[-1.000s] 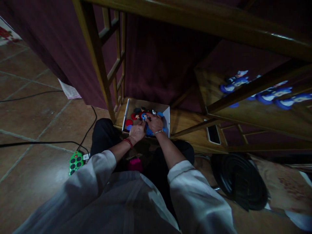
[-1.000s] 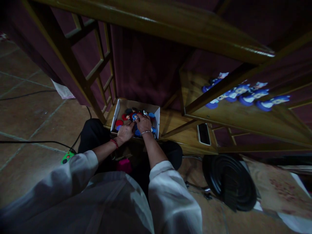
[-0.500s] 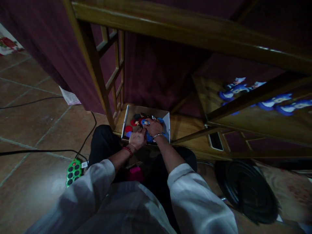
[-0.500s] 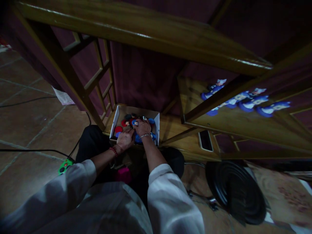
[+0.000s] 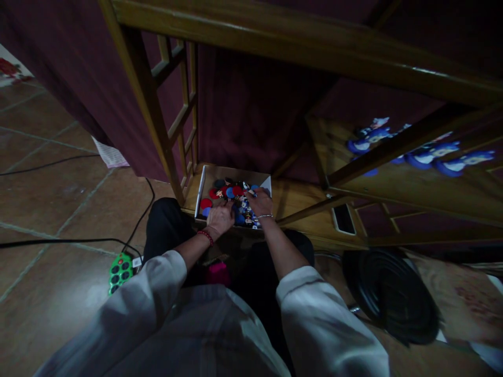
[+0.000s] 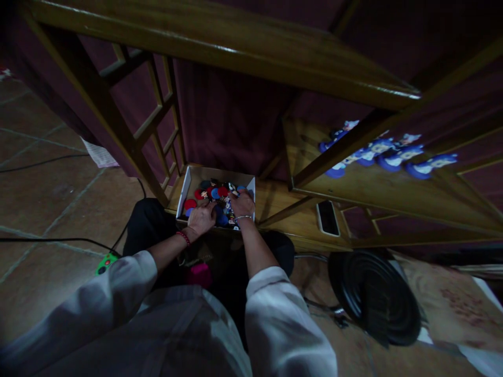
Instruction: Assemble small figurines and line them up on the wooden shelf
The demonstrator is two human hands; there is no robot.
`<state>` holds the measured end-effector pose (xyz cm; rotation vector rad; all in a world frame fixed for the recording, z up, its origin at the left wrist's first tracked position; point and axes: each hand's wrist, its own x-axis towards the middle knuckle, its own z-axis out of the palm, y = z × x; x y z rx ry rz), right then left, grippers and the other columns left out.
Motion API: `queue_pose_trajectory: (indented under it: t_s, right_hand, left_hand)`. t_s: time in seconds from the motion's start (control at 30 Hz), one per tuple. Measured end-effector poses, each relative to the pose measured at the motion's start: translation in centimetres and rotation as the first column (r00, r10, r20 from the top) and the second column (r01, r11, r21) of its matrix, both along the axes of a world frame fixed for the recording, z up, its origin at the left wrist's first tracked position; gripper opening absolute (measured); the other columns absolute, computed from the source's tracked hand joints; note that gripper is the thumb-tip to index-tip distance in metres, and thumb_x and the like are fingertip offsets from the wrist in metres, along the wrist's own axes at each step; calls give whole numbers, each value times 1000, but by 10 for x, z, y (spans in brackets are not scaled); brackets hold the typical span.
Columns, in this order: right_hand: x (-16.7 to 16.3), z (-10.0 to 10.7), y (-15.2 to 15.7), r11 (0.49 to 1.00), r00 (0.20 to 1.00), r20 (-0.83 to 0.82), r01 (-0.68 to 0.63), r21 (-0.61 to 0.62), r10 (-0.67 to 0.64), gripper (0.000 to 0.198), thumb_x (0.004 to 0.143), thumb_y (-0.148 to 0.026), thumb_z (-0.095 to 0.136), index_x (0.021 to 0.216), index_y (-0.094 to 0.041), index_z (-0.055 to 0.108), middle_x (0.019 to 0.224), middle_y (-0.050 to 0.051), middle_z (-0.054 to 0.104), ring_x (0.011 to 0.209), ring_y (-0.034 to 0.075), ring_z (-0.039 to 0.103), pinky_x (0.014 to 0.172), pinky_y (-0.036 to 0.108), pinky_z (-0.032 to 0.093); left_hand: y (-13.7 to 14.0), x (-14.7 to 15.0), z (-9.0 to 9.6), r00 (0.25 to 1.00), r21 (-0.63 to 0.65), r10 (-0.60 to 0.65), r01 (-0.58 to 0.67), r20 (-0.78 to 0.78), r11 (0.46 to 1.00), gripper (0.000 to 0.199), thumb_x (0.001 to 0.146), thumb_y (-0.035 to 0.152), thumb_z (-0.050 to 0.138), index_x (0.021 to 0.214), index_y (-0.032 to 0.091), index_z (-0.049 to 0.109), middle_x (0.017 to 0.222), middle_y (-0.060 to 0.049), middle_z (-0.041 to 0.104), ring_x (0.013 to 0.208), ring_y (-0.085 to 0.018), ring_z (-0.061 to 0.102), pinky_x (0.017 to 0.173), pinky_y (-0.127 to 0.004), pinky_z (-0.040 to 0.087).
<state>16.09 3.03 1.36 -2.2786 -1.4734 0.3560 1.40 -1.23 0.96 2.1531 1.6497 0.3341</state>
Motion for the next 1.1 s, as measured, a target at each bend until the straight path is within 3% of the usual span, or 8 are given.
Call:
queue_pose_trajectory:
  t_s: [0.33,0.57,0.73,0.9,1.1]
  right_hand:
    - [-4,-1,-6,999,994,91,-53,-8,53,22,82,-33,50,95,-19,61,93,8,65,101,20,56,87,30,41]
    - [-5,5,-10,991,980,178,-73,-113,93,29,84,-44,47,100,-22,59,97,8,63,100,22,55,82,32,42]
    - [-4,4,-6,989,954,264,-131,-63,143,33,85,-43,46,104,-21,60,100,9,62,105,24,48,85,33,39]
    - [-1,-3,6,962,938,226,-273,8,264,35,85,-33,46,117,-24,57,114,8,58,111,23,43,95,35,32]
    - [0,-15,17,928,911,179,-361,-92,372,37,86,-29,44,121,-26,55,132,6,48,118,23,42,101,39,29]
  left_hand:
    - [3,2,-4,995,26,23,-21,-92,999,38,83,22,40,119,21,52,106,-8,62,94,-20,60,79,-29,46]
    - [4,2,-4,995,32,27,-24,-101,999,40,82,22,41,120,20,52,104,-10,63,93,-21,61,78,-31,46]
    - [3,3,-4,994,27,15,-13,-104,1000,39,83,22,40,121,21,51,104,-9,63,94,-21,60,78,-30,46]
    - [3,3,-3,995,30,6,-3,-102,1000,39,84,22,39,121,20,50,107,-9,61,96,-21,59,79,-30,45]
    - [4,2,-6,996,33,-4,7,-88,999,40,83,21,40,122,20,49,106,-10,60,96,-22,58,79,-31,44]
